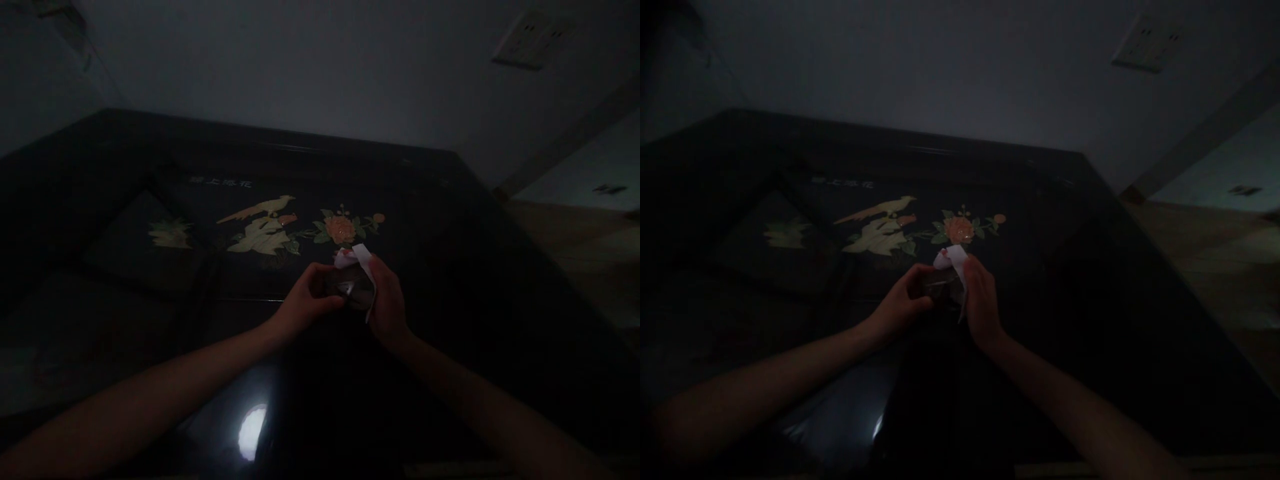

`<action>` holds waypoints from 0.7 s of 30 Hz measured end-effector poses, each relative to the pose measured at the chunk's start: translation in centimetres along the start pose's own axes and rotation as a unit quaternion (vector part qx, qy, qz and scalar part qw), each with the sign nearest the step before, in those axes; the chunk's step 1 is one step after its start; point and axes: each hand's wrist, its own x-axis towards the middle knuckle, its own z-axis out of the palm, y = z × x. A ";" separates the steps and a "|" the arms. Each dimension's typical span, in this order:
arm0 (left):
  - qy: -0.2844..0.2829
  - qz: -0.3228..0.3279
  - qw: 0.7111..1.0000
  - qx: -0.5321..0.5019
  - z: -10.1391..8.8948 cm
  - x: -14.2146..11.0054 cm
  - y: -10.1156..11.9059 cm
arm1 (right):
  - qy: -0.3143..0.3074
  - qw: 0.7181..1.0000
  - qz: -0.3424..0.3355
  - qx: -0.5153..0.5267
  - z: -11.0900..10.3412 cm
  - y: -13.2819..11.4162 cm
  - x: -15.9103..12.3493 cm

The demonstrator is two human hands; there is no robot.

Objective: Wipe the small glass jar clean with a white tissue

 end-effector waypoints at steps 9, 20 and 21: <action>0.015 0.055 0.998 0.023 0.3 -0.6 0.6 | -0.110 0.944 -0.284 -0.129 -1.0 -0.5 0.7; 0.063 0.061 0.994 0.072 0.6 -0.8 0.4 | -0.138 0.928 -0.292 -0.185 -0.2 -1.8 1.2; 0.059 0.052 0.995 0.067 0.6 -0.8 0.4 | -0.121 0.953 -0.237 -0.146 -0.1 -1.8 1.2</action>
